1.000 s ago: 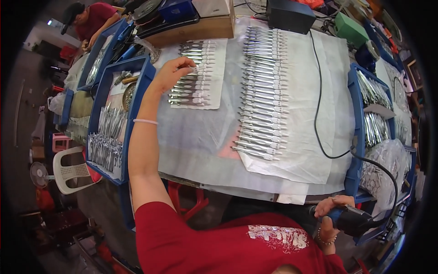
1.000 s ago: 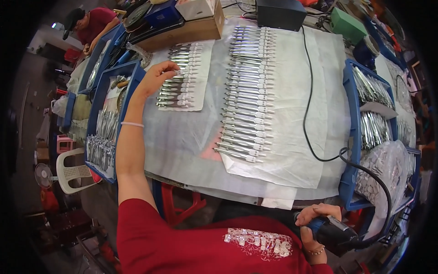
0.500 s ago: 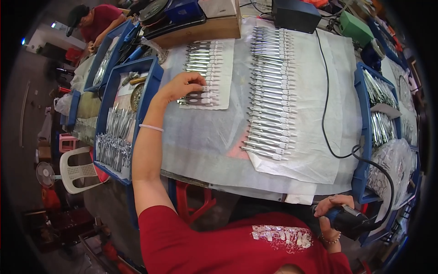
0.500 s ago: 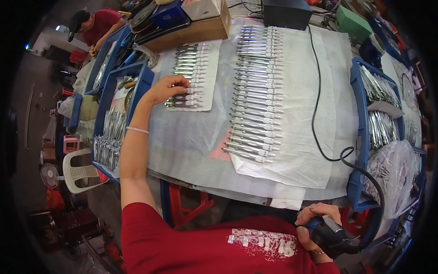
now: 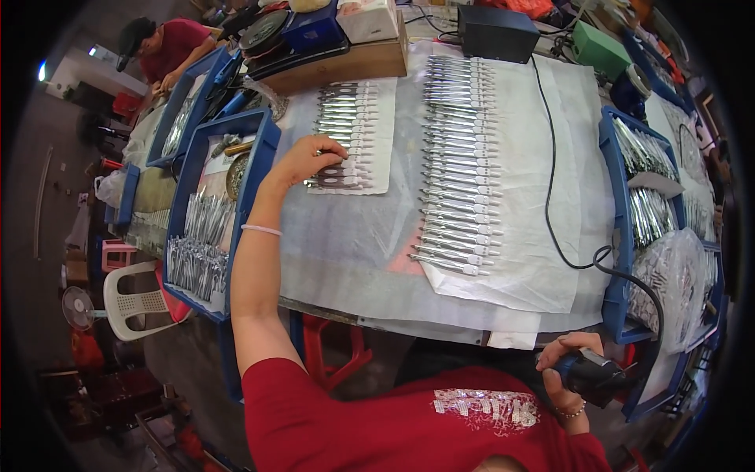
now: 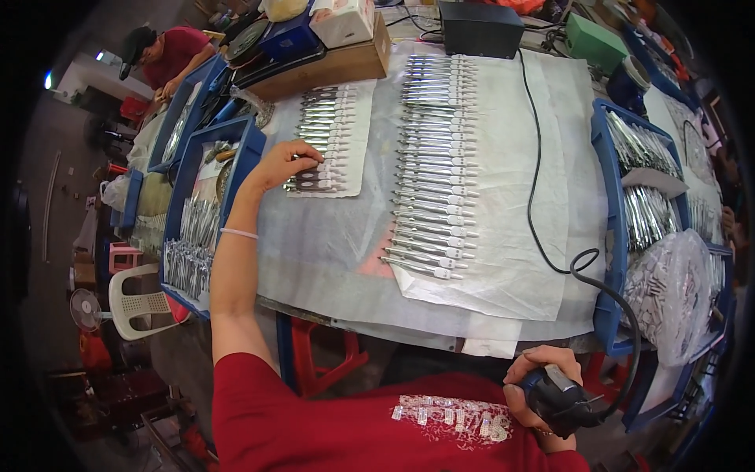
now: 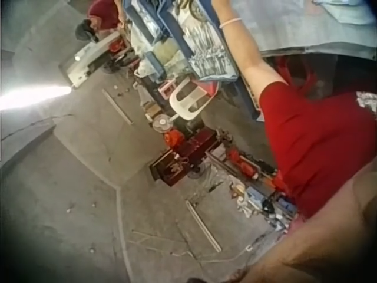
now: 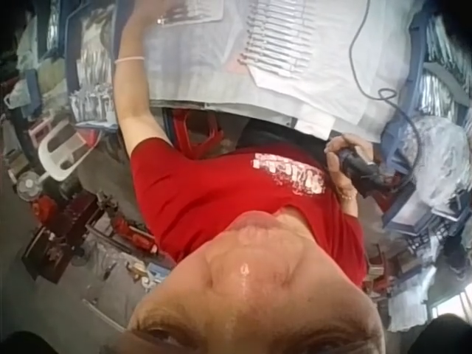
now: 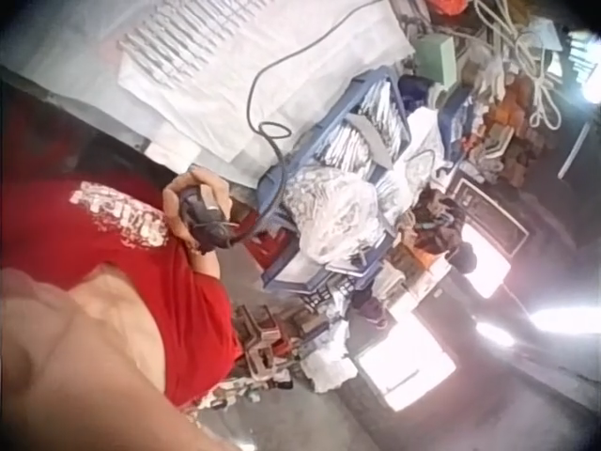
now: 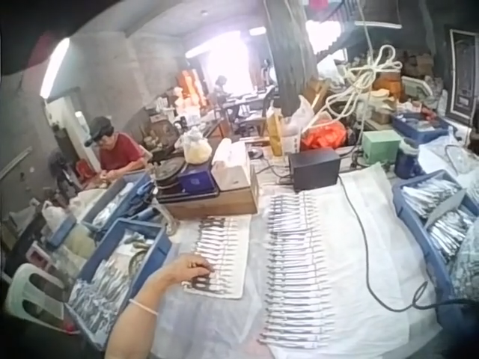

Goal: Polishing small metal components using a handheld rotary tool at a workshop station.

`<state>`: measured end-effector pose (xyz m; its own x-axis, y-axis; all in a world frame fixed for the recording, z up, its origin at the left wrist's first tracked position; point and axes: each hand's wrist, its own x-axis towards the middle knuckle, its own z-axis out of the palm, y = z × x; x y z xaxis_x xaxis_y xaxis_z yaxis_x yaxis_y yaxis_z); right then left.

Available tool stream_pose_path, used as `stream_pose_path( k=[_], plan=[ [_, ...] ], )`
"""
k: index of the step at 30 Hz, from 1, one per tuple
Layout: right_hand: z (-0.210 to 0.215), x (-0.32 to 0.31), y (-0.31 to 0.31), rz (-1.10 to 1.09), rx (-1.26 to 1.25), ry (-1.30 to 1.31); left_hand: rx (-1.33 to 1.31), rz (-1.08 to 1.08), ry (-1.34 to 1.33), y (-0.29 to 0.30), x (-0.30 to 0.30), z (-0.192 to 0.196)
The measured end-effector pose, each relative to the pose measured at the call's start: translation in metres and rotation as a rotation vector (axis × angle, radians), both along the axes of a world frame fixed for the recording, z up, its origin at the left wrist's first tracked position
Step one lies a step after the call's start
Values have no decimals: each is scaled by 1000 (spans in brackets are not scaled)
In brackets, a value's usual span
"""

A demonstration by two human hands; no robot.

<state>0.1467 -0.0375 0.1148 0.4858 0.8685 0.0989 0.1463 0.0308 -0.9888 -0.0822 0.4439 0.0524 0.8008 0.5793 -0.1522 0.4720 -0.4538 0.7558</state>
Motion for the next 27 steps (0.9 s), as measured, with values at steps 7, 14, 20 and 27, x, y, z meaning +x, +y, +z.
stream_pose_path(
  k=[7,14,20,27],
  plan=[
    [-2,4,-3,-40,30,-21,179,36,-62,0,23,5],
    [1,6,2,101,107,-25,507,-261,-275,-20,164,3],
    [0,18,-6,188,165,-96,655,-191,-190,-20,228,-26],
    [-1,23,-6,90,131,-44,575,-206,-124,-17,240,-24]
  ],
)
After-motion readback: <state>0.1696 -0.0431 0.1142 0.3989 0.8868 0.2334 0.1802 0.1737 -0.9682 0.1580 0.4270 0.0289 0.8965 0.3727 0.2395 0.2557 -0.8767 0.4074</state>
